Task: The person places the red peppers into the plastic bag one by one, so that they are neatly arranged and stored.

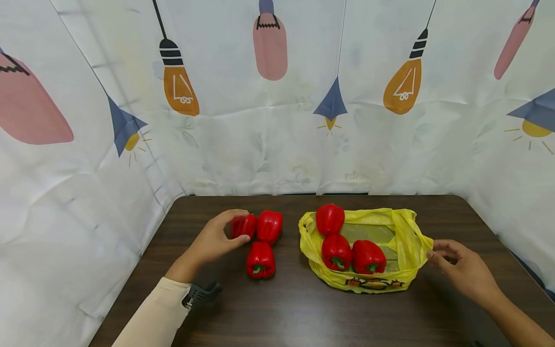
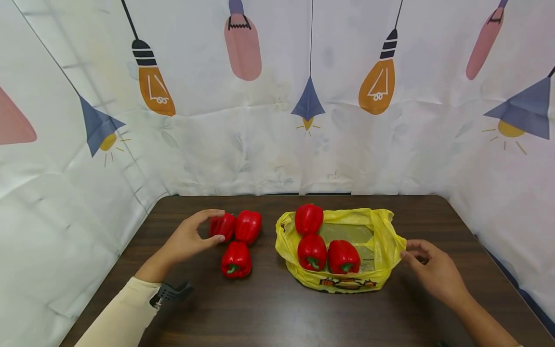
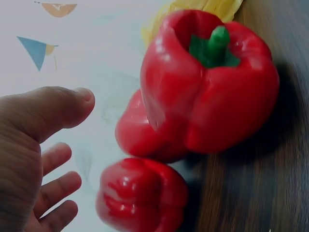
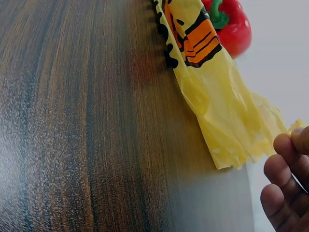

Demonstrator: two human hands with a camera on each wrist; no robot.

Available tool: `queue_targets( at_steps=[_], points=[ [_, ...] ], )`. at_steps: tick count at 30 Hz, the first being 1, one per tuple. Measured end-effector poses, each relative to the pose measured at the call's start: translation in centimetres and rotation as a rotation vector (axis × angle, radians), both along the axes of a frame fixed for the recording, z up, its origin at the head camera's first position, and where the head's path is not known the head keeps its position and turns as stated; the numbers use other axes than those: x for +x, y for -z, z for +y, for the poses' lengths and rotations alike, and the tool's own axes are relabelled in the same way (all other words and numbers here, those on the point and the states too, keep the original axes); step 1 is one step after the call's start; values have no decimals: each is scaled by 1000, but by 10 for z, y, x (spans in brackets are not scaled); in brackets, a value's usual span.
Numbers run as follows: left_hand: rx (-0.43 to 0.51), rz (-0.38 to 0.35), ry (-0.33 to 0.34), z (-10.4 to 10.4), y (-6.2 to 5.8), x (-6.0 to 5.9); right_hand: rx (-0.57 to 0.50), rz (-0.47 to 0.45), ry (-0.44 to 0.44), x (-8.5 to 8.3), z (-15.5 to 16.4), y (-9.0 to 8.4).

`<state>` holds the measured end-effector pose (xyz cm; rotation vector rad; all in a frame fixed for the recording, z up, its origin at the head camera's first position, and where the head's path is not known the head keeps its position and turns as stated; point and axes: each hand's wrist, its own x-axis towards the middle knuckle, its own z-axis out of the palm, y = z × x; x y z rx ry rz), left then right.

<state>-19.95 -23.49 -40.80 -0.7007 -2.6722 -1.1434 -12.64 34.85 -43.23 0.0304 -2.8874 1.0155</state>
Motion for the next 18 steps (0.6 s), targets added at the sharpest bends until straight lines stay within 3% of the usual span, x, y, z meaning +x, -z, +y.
queue_targets(
  at_steps=[18],
  points=[
    [-28,2,-20,-15,12,-10,1,-1,3,2,0,0]
  ],
)
